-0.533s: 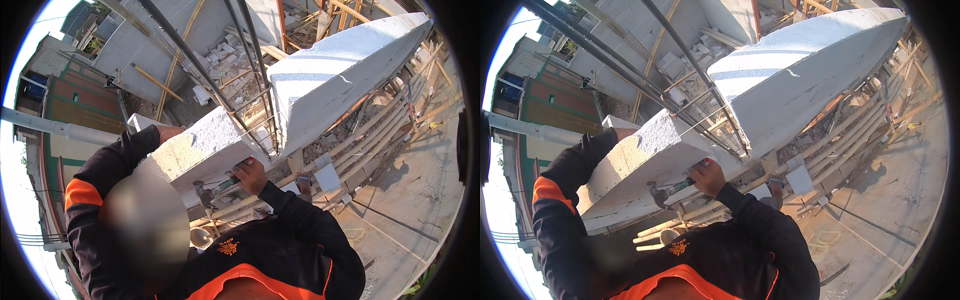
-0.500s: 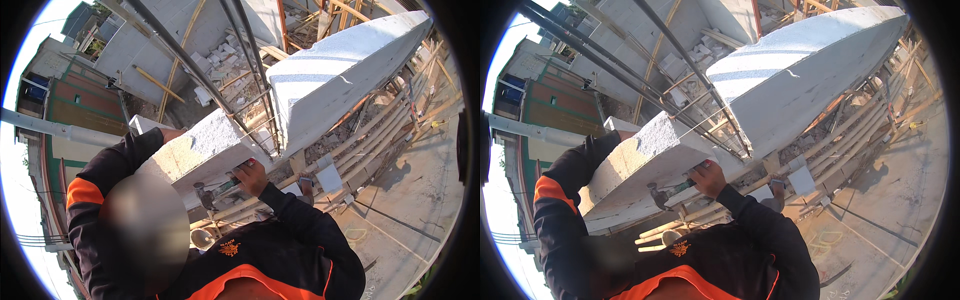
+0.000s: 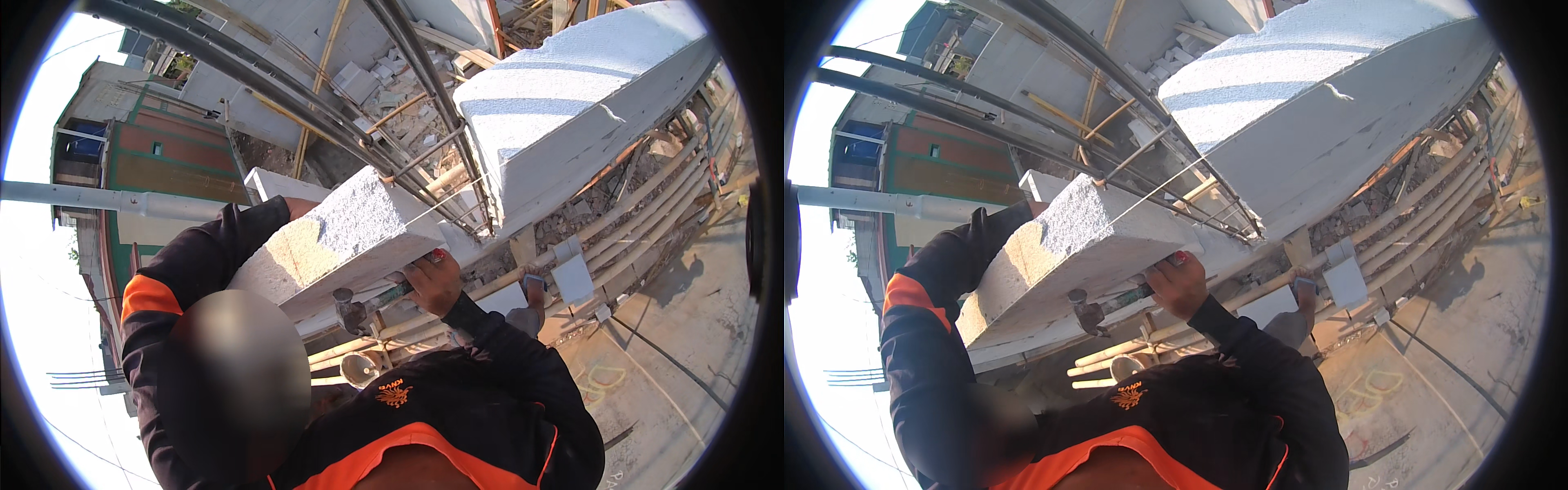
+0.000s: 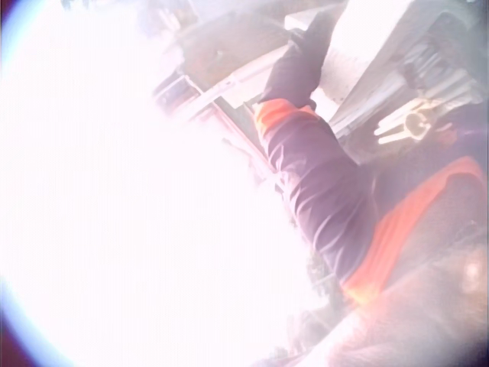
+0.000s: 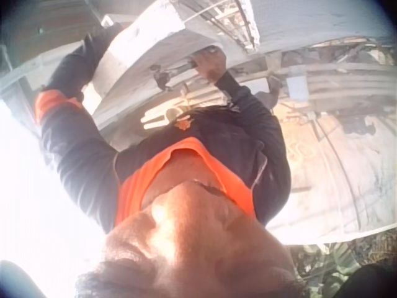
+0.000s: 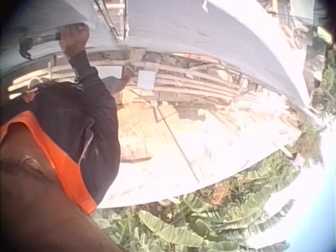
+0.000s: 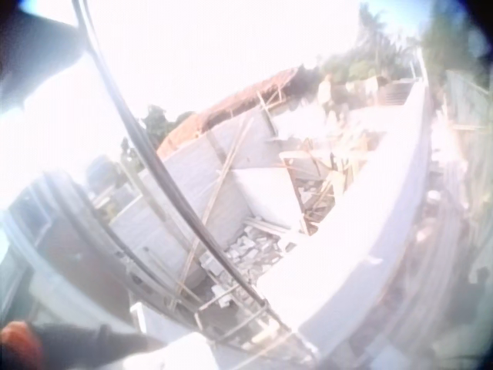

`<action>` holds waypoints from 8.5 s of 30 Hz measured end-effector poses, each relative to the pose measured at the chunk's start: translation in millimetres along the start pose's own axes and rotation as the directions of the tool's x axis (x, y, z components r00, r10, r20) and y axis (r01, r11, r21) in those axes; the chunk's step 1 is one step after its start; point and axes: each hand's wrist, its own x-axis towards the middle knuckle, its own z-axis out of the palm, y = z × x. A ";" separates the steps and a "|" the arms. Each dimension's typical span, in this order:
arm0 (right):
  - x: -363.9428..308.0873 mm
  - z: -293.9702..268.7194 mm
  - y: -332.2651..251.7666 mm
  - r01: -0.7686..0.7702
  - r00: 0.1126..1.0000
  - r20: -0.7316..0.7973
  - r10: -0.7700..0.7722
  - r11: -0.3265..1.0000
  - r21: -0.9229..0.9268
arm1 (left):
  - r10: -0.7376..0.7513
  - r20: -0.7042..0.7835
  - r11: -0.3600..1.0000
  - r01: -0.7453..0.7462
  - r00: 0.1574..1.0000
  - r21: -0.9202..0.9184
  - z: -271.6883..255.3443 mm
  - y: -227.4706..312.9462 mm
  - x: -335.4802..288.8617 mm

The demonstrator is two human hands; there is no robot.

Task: The person positions lightweight concrete panels onto a wall frame, secures them with rebar, and uses a hammer and a saw to adjust the fit.

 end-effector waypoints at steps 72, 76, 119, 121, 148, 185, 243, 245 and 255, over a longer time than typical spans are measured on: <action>242.8 -196.2 -134.0 -0.122 0.510 0.850 0.135 0.989 -0.084 | 0.162 -0.896 0.987 -0.052 0.413 0.155 141.2 -193.4 -176.1; 216.0 -184.8 -142.2 -0.354 0.782 0.586 0.213 0.925 0.137 | 0.226 -0.904 0.974 -0.072 0.363 0.215 139.0 -193.4 -172.2; 235.0 -72.4 -197.9 0.199 0.699 0.619 -0.357 0.929 0.311 | 0.062 -0.948 0.988 0.116 0.313 0.103 156.9 -266.6 -206.4; 230.1 -74.4 -191.9 0.300 0.594 0.738 -0.320 0.939 0.166 | 0.044 -0.926 0.992 0.095 0.374 0.085 157.0 -268.2 -211.4; 142.8 -252.2 -54.4 -0.293 0.926 0.291 0.240 0.943 0.157 | 0.616 -0.659 0.747 -0.056 0.432 0.662 122.3 39.4 -116.7; 189.6 -229.7 -59.4 0.282 0.913 0.391 -0.114 0.870 -0.404 | 0.619 -0.709 0.767 -0.070 0.338 0.637 123.3 32.1 -102.7; 274.5 -218.8 -32.2 -0.348 0.936 0.240 0.256 0.759 0.550 | 0.652 -0.705 0.758 -0.218 0.280 0.615 98.8 93.7 -66.9; 275.3 -220.6 -31.0 -0.352 0.934 0.260 0.243 0.743 0.569 | 0.573 -0.693 0.819 -0.309 0.437 0.483 93.7 103.8 -68.9; 275.6 -219.5 -28.8 -0.333 0.937 0.288 0.198 0.757 0.562 | 0.637 -0.701 0.768 -0.339 0.321 0.543 95.6 95.6 -53.0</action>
